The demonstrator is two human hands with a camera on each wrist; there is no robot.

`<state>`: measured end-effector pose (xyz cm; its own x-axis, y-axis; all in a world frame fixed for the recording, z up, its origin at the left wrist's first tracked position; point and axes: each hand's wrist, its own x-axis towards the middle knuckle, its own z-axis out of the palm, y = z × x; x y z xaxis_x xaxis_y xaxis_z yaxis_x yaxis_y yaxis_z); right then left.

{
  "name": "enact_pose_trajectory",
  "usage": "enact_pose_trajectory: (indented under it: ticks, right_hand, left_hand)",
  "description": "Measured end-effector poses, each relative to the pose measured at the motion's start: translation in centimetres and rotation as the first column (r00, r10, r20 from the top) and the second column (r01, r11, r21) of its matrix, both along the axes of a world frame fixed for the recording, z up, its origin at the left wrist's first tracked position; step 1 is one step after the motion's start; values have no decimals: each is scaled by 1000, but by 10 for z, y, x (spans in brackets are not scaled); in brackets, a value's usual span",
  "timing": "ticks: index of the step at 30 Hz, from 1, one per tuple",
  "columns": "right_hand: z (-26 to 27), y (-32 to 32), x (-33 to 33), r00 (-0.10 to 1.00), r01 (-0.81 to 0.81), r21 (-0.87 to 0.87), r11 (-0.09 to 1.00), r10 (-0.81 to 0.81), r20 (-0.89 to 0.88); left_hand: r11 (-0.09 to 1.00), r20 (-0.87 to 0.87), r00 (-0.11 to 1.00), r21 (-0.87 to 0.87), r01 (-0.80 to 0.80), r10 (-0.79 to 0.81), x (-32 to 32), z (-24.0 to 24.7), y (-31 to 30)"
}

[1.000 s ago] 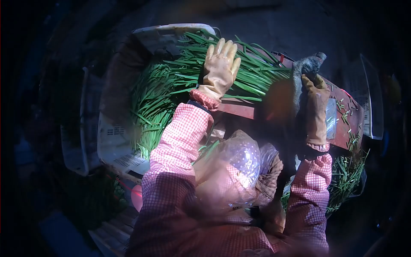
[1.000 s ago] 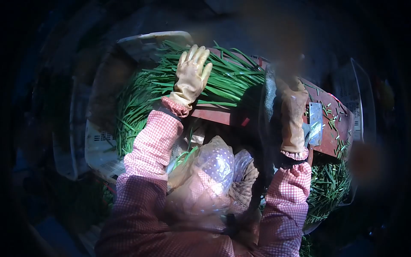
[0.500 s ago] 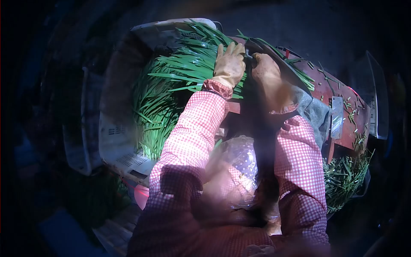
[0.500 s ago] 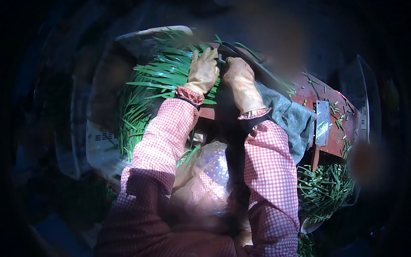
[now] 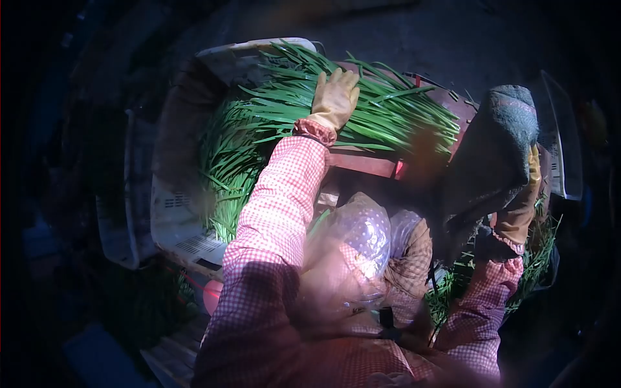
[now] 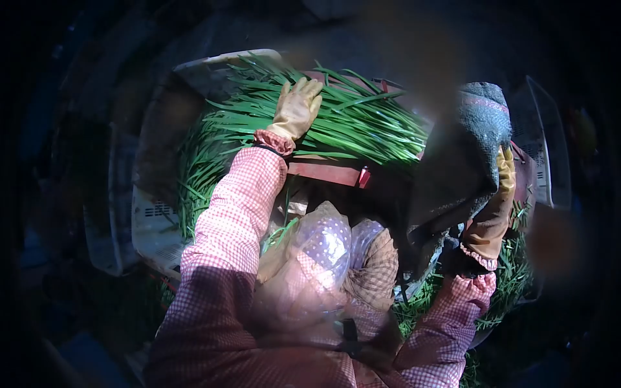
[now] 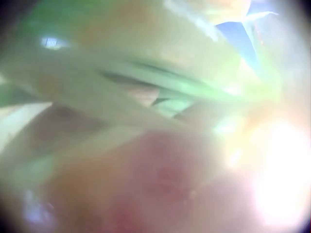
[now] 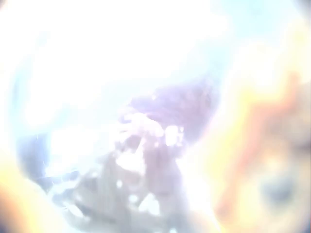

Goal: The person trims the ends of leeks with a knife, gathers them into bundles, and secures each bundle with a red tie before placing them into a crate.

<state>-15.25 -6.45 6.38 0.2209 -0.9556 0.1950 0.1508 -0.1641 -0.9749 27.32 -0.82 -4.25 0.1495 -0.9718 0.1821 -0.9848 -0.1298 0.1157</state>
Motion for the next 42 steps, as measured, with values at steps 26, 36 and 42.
enact_pose_trajectory:
  ticks: [26, 36, 42]
  right_hand:
    - [-73, 302, -164, 144, 68, -10, 998, -20, -989]
    - [-175, 281, -111, 778, 158, 281, 947, 56, -626]
    - [-33, 255, -108, 867, 193, -68, 979, -203, -456]
  left_hand:
    - [937, -517, 832, -349, 7, -199, -61, 109, 195]
    - [924, -460, 843, -366, 107, -279, -91, 105, 203]
    - [942, -513, 829, -331, 48, -222, -98, 108, 218]
